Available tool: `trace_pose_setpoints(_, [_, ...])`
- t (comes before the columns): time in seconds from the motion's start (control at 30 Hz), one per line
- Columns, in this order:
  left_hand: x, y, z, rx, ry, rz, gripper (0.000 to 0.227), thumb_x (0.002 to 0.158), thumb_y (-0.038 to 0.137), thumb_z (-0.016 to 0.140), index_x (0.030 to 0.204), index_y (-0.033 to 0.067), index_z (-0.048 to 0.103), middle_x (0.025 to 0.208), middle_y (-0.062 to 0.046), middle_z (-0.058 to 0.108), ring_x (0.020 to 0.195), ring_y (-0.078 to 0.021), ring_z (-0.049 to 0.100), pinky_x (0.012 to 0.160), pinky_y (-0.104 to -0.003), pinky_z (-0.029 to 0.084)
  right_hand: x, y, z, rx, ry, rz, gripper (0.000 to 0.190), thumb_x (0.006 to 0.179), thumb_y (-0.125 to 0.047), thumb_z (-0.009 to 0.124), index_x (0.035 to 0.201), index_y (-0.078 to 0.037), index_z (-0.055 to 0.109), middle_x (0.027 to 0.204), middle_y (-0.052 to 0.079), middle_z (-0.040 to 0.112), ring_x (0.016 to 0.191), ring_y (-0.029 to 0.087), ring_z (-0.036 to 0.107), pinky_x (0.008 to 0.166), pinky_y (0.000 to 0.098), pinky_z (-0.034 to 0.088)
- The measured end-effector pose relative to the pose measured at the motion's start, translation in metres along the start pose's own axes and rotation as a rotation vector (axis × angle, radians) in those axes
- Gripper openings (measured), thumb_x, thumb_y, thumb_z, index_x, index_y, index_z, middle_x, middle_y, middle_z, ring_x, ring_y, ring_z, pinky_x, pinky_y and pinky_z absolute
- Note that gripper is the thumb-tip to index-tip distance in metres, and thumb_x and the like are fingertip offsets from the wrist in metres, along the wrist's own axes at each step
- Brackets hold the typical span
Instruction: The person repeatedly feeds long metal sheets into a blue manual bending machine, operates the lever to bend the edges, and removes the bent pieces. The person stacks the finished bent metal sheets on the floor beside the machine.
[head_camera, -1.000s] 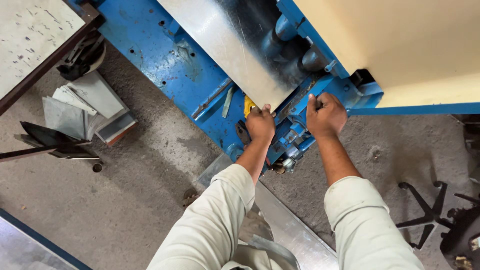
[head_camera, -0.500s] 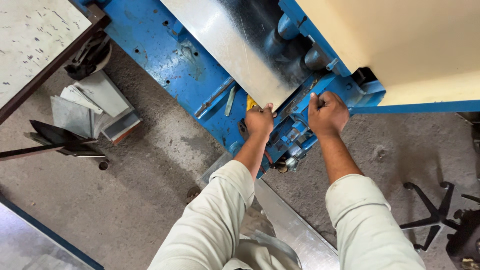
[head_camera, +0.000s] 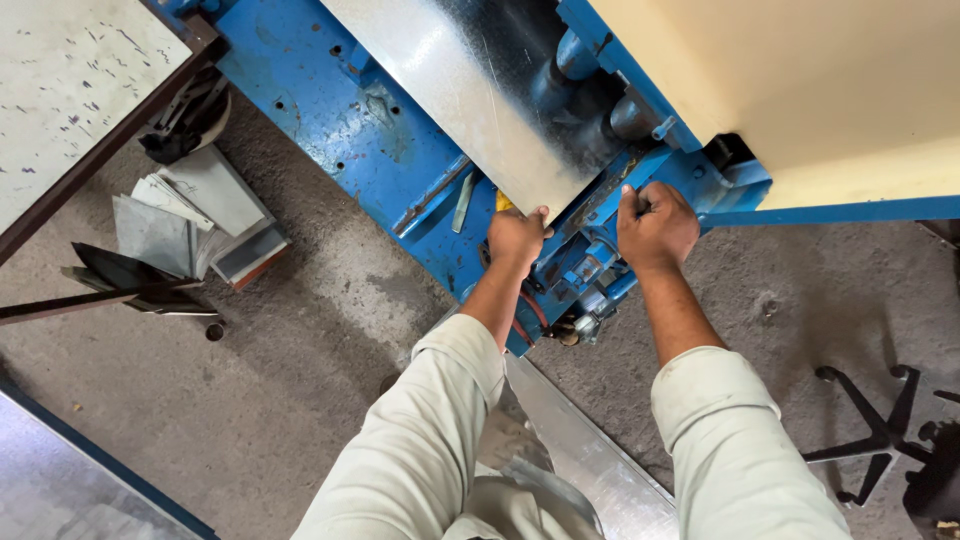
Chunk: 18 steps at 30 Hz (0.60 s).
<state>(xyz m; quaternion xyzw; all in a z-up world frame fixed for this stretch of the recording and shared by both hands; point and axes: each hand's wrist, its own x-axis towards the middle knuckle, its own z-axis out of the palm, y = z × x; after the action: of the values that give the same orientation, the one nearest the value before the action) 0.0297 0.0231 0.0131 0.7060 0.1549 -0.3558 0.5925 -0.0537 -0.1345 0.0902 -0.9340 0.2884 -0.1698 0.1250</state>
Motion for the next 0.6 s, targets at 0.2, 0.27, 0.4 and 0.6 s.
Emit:
trace_pose_setpoints(0.2, [-0.008, 0.035, -0.019, 0.326, -0.096, -0.054, 0.036, 0.091, 0.038, 0.073, 0.083, 0.0029, 0.073, 0.067, -0.009, 0.075, 0.061, -0.0183, 0.075, 0.062, -0.033, 0.056, 0.001, -0.001, 0.001, -0.019, 0.018, 0.002, 0.043, 0.094, -0.025, 0.078, 0.065, -0.011, 0.049, 0.069, 0.005, 0.059, 0.061, 0.026, 0.055, 0.053, 0.0437, 0.043])
trace_pose_setpoints(0.27, [-0.010, 0.045, -0.025, 0.577, -0.148, -0.042, 0.055, 0.095, 0.049, 0.069, 0.071, 0.0002, 0.076, 0.067, -0.010, 0.074, 0.065, -0.0211, 0.074, 0.071, -0.034, 0.056, 0.000, -0.001, 0.000, -0.029, 0.011, 0.009, 0.044, 0.094, -0.025, 0.078, 0.065, -0.011, 0.049, 0.069, 0.005, 0.058, 0.061, 0.026, 0.055, 0.053, 0.0439, 0.043])
trace_pose_setpoints(0.4, [-0.013, 0.053, -0.028, 0.685, -0.155, -0.049, 0.058, 0.094, 0.055, 0.066, 0.066, 0.0045, 0.073, 0.066, -0.008, 0.074, 0.070, -0.0211, 0.075, 0.075, -0.035, 0.056, 0.001, -0.002, 0.000, -0.023, 0.009, 0.016, 0.044, 0.093, -0.026, 0.078, 0.065, -0.011, 0.048, 0.068, 0.005, 0.057, 0.060, 0.027, 0.055, 0.052, 0.0447, 0.042])
trace_pose_setpoints(0.6, [-0.006, 0.041, -0.028, 0.660, -0.180, 0.000, 0.057, 0.093, 0.056, 0.067, 0.069, 0.0042, 0.076, 0.063, -0.006, 0.074, 0.067, -0.0172, 0.075, 0.072, -0.033, 0.057, 0.000, -0.003, -0.001, 0.008, 0.032, 0.001, 0.044, 0.093, -0.025, 0.079, 0.066, -0.011, 0.047, 0.068, 0.006, 0.057, 0.061, 0.028, 0.054, 0.053, 0.0450, 0.042])
